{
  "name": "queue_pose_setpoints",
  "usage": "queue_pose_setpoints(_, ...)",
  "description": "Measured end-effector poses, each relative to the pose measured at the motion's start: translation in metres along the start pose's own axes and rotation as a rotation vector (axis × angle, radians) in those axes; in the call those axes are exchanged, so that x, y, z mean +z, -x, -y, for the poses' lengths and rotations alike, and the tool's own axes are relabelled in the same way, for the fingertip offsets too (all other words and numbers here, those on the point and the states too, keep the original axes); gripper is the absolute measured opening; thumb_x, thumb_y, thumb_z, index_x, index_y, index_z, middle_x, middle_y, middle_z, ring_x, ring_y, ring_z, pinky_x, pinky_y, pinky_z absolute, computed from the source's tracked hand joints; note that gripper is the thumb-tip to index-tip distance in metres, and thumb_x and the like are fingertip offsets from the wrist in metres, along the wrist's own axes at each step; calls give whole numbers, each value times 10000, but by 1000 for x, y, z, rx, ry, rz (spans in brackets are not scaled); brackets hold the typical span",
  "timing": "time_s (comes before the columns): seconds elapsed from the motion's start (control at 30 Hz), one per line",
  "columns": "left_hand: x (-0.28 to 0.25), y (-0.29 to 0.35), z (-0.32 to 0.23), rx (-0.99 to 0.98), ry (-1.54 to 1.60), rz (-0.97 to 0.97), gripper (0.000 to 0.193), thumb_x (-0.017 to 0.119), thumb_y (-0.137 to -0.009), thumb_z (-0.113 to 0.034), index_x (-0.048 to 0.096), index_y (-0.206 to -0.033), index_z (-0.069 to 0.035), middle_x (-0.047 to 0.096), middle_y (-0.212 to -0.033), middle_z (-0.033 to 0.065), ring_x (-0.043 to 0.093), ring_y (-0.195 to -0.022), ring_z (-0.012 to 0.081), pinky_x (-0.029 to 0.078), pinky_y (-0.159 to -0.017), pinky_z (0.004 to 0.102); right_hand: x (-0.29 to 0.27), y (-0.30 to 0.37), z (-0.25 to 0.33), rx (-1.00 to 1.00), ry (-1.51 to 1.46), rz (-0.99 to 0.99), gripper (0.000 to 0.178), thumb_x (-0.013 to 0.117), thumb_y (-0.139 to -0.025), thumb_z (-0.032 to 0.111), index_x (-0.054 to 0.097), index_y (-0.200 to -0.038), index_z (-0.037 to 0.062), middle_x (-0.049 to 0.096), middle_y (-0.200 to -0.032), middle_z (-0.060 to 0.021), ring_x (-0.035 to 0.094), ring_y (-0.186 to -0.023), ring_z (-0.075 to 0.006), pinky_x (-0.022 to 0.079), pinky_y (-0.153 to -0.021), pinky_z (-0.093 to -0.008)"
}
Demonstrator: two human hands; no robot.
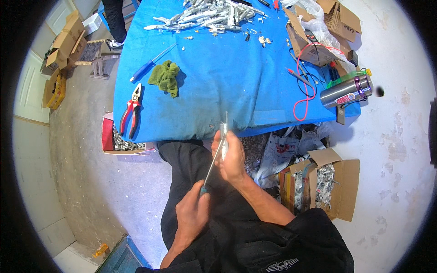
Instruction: The person uses a screwdriver and pliers to assemble and handle numerous small silver metal parts on a blue-covered table.
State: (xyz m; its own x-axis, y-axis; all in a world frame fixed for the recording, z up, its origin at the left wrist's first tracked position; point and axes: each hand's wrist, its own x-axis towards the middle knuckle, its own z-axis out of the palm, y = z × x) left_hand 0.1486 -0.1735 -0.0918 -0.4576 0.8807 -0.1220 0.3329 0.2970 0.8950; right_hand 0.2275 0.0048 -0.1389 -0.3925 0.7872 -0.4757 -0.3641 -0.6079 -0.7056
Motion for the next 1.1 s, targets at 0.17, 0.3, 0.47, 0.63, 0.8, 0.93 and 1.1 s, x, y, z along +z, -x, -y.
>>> queue_pose_setpoints(0.17, 1, -3, 5, 146, -234, -54, 407, 749, -941, -73, 671, -1336, -10, 725, -912, 210, 745, -766, 371, 598, -684, 445, 5, 2, 5, 33, -19, -50, 362, 420, -1101, 410, 597, -1049, 98, 568, -725, -2, 452, -485, -73, 340, -415, -240)
queue_pose_setpoints(0.3, -4, -6, 9, 225, -425, -53, 453, 775, -926, -43, 661, -1364, -15, 697, -870, 192, 720, -707, 353, 572, -634, 435, 4, 1, 1, 60, -62, -99, 364, 428, -1099, 412, 610, -1049, 102, 586, -739, -6, 460, -491, -71, 334, -422, -237)
queue_pose_setpoints(0.47, -11, -4, 6, 201, -330, -22, 460, 778, -912, -9, 664, -1358, -20, 697, -875, 186, 714, -700, 360, 563, -627, 421, 2, 7, 0, 12, 22, -86, 356, 431, -1101, 408, 612, -1060, 104, 581, -737, -4, 468, -504, -67, 330, -435, -235)
queue_pose_setpoints(0.63, -10, -3, 5, 184, -330, -27, 453, 784, -909, -10, 672, -1348, -28, 701, -892, 193, 732, -745, 369, 573, -649, 415, -4, 6, -2, 15, -23, -44, 366, 428, -1108, 409, 615, -1073, 96, 591, -748, -5, 478, -502, -72, 339, -424, -233)
queue_pose_setpoints(0.8, -10, -5, 5, 222, -360, -73, 436, 780, -913, -18, 681, -1338, -30, 714, -899, 179, 730, -744, 338, 568, -651, 402, -2, 4, -1, 17, -71, -43, 382, 436, -1113, 421, 617, -1080, 86, 601, -748, -4, 485, -494, -76, 345, -402, -234)
queue_pose_setpoints(0.93, -19, -5, 12, 115, -37, 17, 377, 722, -940, -31, 695, -1315, -8, 722, -848, 117, 691, -692, 194, 537, -626, 340, -4, 5, 0, -33, -78, 35, 378, 429, -1125, 416, 613, -1074, 90, 576, -736, 6, 469, -498, -70, 345, -422, -233)
queue_pose_setpoints(1.1, -27, -3, -3, -113, 130, 122, 339, 667, -976, -72, 700, -1304, 9, 697, -782, 44, 632, -666, 107, 501, -620, 281, -5, 6, 6, 0, -85, 142, 368, 413, -1138, 405, 600, -1064, 98, 535, -721, 22, 428, -500, -57, 337, -442, -237)
